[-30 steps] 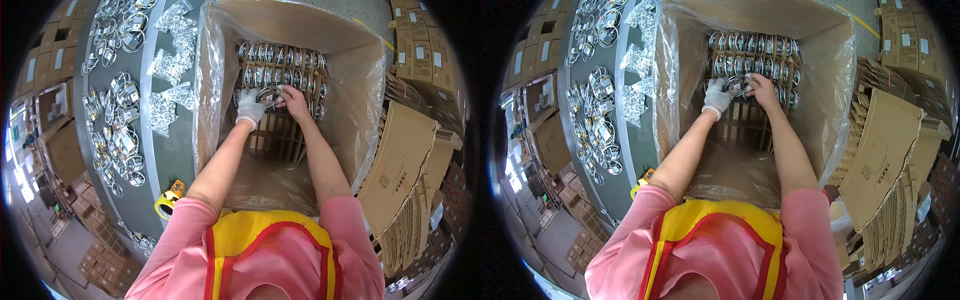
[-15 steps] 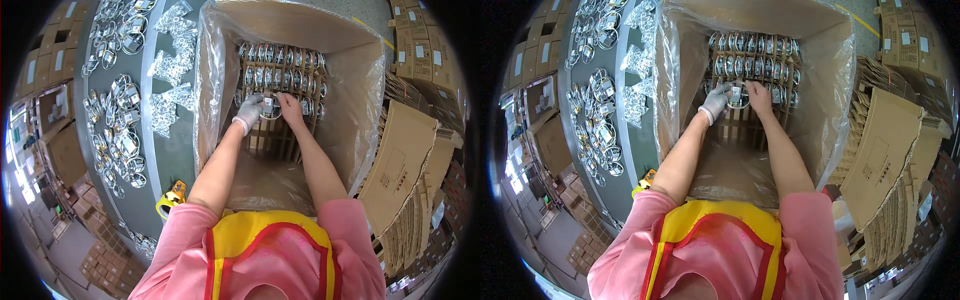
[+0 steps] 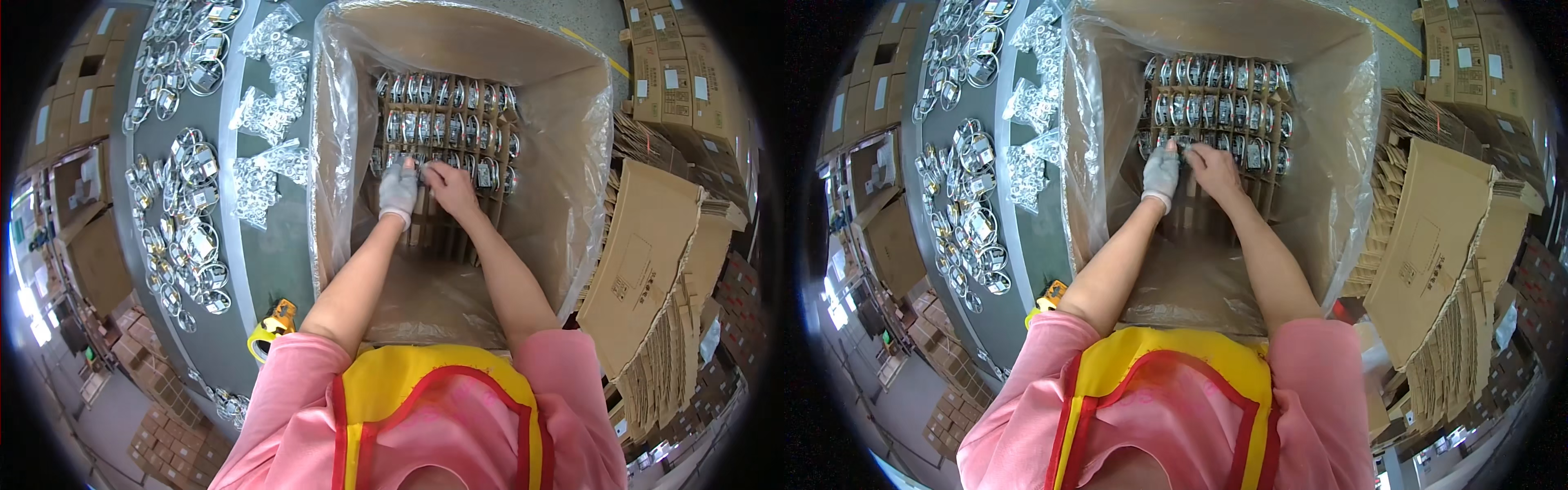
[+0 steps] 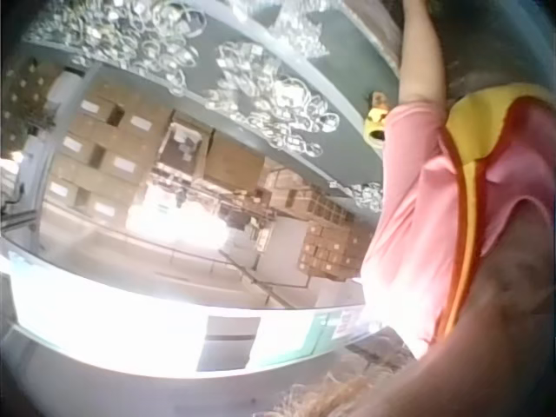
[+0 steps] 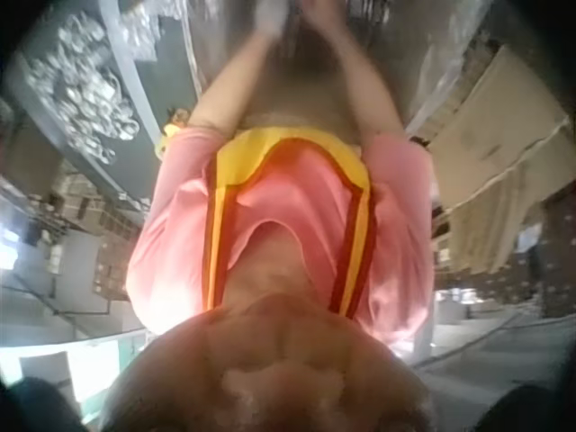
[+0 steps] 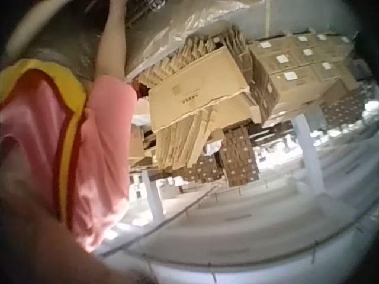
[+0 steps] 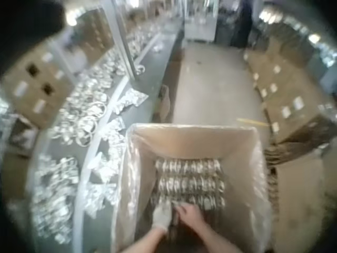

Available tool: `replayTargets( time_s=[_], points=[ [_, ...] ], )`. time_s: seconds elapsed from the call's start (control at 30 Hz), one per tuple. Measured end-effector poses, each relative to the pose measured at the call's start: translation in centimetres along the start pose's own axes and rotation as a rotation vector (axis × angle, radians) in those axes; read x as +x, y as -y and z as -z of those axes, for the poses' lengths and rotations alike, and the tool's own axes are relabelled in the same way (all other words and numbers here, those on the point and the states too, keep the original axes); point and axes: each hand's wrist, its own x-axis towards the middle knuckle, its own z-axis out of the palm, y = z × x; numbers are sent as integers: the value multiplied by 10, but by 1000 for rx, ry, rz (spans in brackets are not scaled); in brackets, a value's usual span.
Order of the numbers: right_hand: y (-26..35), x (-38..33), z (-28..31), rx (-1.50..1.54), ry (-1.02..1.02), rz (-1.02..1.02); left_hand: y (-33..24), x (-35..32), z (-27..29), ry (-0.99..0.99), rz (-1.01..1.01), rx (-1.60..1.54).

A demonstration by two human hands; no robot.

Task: Collect small electronic components from a table and pack them into a box with cardboard separators.

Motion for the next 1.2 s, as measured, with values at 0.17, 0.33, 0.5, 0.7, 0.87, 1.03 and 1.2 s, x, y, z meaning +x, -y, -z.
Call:
replayTargets(
  time_s=[0.17, 0.33, 0.5, 0.7, 0.87, 1.03, 1.2],
  points=[
    [-11, -15, 37, -532, -682, -231, -15, 0, 14, 7, 77, 178],
    [-25, -6, 33, -250, -533, -376, -70, -15, 41, 119, 135, 327],
    [-98, -7, 46, -808, -236, -136, -146, -73, 74, 684, -433, 400],
    [-18, -3, 39, -674, -213, -147, -106, -176, 191, 804, -389, 880],
    [34, 43, 38, -133, -339, 107, -65, -246, 261, 457, -423, 626],
    [222, 28, -3, 480, -130, 443, 15, -248, 336, -106, -15, 372],
    [309, -25, -133, 17, 1001, 280, 137, -189, 395, -1034, 352, -28]
  ],
)
